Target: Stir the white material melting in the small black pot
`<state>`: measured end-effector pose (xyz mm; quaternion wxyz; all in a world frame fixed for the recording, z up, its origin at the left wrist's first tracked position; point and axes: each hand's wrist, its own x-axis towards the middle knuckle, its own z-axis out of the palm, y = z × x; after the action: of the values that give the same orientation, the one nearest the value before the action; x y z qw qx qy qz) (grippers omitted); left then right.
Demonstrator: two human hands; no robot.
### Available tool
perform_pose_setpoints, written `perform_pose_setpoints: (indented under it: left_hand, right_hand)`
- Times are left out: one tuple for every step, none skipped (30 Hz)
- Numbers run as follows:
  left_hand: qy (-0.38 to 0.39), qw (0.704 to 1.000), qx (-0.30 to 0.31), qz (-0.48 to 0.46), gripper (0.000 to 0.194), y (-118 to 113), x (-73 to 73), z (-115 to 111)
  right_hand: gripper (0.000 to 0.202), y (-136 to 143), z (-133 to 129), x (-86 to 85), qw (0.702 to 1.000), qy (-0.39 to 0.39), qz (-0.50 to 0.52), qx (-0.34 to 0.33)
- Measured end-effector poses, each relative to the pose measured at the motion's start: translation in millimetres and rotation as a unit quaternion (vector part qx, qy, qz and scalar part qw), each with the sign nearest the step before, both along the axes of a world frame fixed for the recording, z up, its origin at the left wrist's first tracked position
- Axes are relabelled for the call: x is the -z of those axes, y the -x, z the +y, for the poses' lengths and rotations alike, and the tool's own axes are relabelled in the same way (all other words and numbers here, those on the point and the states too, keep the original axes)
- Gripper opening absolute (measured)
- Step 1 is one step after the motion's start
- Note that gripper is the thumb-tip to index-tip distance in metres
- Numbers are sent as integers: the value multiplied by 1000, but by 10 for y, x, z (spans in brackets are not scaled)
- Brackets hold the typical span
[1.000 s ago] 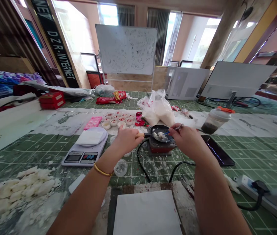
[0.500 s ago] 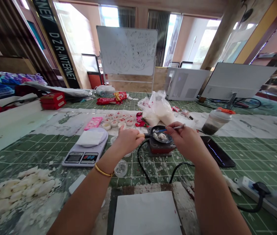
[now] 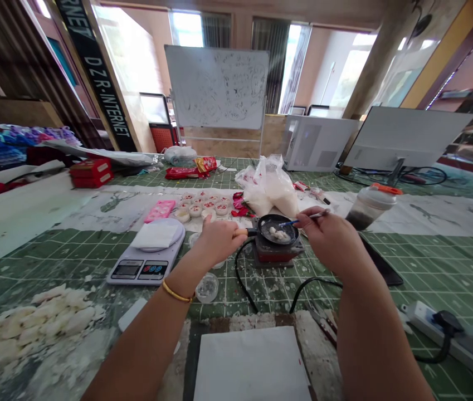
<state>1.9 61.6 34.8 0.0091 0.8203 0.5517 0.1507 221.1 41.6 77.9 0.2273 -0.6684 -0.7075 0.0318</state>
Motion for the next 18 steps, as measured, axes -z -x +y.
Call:
perform_pose_setpoints:
  left_hand:
    - [0,1000,-2,-1,33,-1,3,2]
    - [0,1000,-4,-2,33,-2,5,4]
    - [0,1000,-7,-2,33,-3,6,4]
    - [1,1000,-10,-2,34,-3,7,4]
    - [3,1000,-12,-1,34,-4,7,3]
    - [5,1000,-12,0,34,-4,6,1]
    - [5,1000,-12,1,34,-4,5,-1]
    - [6,1000,-9,1,34,-3,2,-2]
    - [7,1000,-7,0,34,-3,0,-3]
    - [7,1000,-6,-1,33,-2,-3,-4]
    - [6,1000,-6,-2,33,-2,-6,-5]
    - [5,1000,-6,-2,33,-2,-9,-6]
    - [4,1000,-8,-2,34,-2,-12,-7]
    - [4,1000,-8,-2,34,-3,-14,-7]
    - [5,1000,-6,-1,34,-4,-15,-7]
    - [7,1000,-4,0,34,-4,-16,-7]
    - [8,1000,-2,1,34,-4,-15,-6]
    - [9,1000,-4,2,33,-4,-13,-4]
  right_hand:
    - [35,1,-3,-4,1000,0,0,2]
    - [35,3,-7,-9,1000,6,-3,-1]
    - [35,6,-10,-14,1000,17,-10,-7]
    - [34,9,-15,-18,999,26,-18,-13]
    - [34,12,-20,-23,999,30,-22,-16]
    - [34,14,-26,-28,999,27,-22,-14]
    - [34,14,-32,-33,1000,20,-19,-8]
    - [35,14,-37,-36,1000,11,-19,-1]
    - [36,12,-40,-37,1000,6,-20,5]
    - [36,11,-40,-36,1000,6,-24,6]
    - [36,10,-36,-33,1000,12,-28,3]
    - [35,10,-31,-28,999,19,-32,-3]
    - [34,9,-26,-24,999,23,-35,-9]
    - [33,8,-21,-20,999,23,-34,-13]
    - [33,6,-19,-17,999,17,-31,-12]
    - [34,3,-18,-16,1000,6,-26,-7]
    - [36,1,-18,-16,1000,-5,-20,-1]
    - [36,-2,-17,-16,1000,-10,-16,2]
